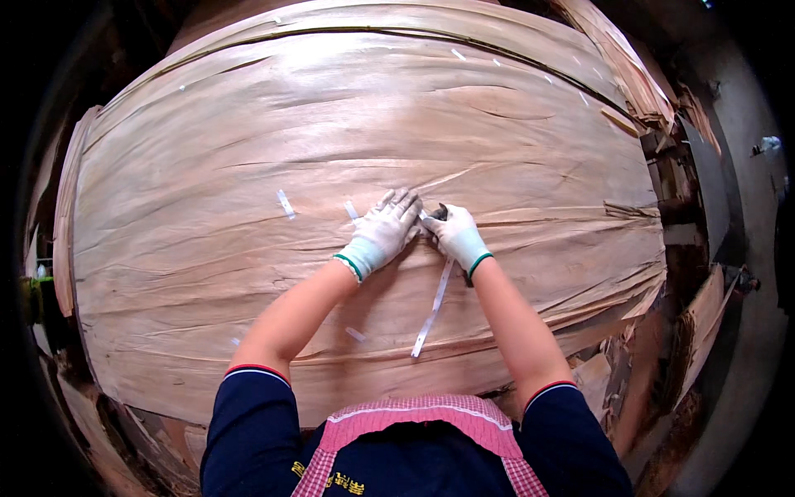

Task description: The person uses a utility knife to cut strips from a stack of wood veneer sheets, applies adhesive tape to join the pieces, and removes excess wood fragments by hand.

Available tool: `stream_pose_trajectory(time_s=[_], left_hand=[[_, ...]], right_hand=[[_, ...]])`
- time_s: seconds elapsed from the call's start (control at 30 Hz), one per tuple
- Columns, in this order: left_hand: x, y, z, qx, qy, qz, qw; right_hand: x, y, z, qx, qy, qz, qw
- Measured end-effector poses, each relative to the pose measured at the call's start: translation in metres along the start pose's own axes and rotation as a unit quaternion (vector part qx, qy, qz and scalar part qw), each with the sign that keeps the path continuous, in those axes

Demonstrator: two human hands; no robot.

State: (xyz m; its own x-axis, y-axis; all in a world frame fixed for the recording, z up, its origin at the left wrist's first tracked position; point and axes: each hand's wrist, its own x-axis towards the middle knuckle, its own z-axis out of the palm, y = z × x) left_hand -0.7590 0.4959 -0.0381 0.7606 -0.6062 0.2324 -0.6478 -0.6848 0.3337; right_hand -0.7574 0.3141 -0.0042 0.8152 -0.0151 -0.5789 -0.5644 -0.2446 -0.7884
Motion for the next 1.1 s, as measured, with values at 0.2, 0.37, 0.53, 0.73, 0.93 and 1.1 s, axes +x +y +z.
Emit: stream_pose_trajectory(time_s=[0.2, 0.37, 0.53, 0.73, 0.93, 1.1], left_hand=[[0.006, 0.008, 0.002, 0.021, -0.044, -0.046, 0.998], [-0.017, 0.034, 0.008, -0.101, 0.114, -0.049, 0.987], [-0.018, 0.058, 0.018, -0.076, 0.054, -0.015, 0.996], [-0.016, 0.068, 0.026, -0.007, 0.015, 0.005, 1.0], [-0.011, 0.065, 0.006, -0.149, -0.012, -0.061, 0.987], [-0.094, 0.108, 0.0, -0.073, 0.084, -0.155, 0.982]], right_hand=[[-0.001, 0.003, -0.06, -0.138, 0.05, -0.104, 0.984], [-0.039, 0.033, -0.052, 0.092, -0.018, -0.052, 0.994], [-0.035, 0.024, -0.033, 0.013, -0.037, -0.035, 0.999], [-0.012, 0.044, -0.045, -0.342, 0.035, -0.163, 0.925], [-0.03, 0.038, -0.092, 0.146, 0.079, -0.107, 0.98], [-0.067, 0.117, -0.105, 0.375, 0.212, -0.079, 0.899]])
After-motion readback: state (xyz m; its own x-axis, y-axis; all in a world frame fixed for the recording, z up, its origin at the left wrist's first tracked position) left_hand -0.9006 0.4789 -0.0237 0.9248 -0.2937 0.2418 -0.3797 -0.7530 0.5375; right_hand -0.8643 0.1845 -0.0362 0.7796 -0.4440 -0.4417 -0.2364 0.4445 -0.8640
